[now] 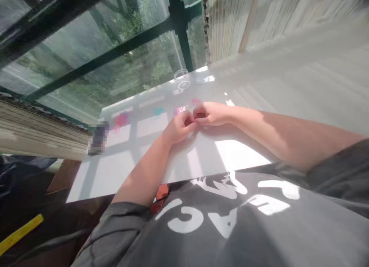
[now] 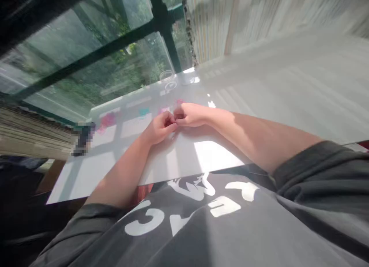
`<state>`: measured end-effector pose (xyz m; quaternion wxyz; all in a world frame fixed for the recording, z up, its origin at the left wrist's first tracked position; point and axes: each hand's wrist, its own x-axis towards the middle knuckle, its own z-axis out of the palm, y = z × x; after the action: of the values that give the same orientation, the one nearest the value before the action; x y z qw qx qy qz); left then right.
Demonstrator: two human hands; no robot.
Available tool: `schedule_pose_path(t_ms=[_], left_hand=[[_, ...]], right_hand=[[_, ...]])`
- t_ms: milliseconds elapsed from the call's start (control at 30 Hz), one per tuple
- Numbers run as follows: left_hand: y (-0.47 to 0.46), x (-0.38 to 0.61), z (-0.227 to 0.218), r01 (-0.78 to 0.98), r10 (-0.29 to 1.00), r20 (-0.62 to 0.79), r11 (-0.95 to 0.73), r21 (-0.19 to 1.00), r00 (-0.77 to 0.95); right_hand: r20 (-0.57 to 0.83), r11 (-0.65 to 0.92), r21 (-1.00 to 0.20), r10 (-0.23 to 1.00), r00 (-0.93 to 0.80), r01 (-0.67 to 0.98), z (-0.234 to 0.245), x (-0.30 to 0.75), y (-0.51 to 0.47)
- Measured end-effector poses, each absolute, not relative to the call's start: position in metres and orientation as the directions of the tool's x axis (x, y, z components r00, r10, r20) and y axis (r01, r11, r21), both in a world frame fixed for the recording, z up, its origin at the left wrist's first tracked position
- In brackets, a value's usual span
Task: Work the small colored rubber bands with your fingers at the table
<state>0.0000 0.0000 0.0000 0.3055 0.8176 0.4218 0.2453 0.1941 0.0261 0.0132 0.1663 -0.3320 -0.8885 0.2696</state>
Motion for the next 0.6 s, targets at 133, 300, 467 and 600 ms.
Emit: schedule_pose_path(t_ms=[133,300,467,600], left_hand=[[-0.0017,0.0006,0.0023,0.535,0.842,0.147,-0.454,0.712,0.519],[-0.0039,0.0025,0.0047,0.527,0.85,0.13,-0.43,0.734,0.511],[-0.0055,0.0033,0.0068,0.526,0.855,0.118,-0.414,0.742,0.506],[-0.0055,0.003,0.0071,0.531,0.855,0.115,-0.413,0.74,0.506]], right_hand=[[0.105,0.628,-0.597,0.678,-0.728,0.499,0.0148,0.1952,0.0265],[0.096,0.619,-0.607,0.68,-0.727,0.498,0.0128,0.1962,0.0275],[0.081,0.594,-0.636,0.687,-0.723,0.493,0.0129,0.1961,0.0277],[0.08,0.588,-0.64,0.691,-0.718,0.495,0.0146,0.1956,0.0263]])
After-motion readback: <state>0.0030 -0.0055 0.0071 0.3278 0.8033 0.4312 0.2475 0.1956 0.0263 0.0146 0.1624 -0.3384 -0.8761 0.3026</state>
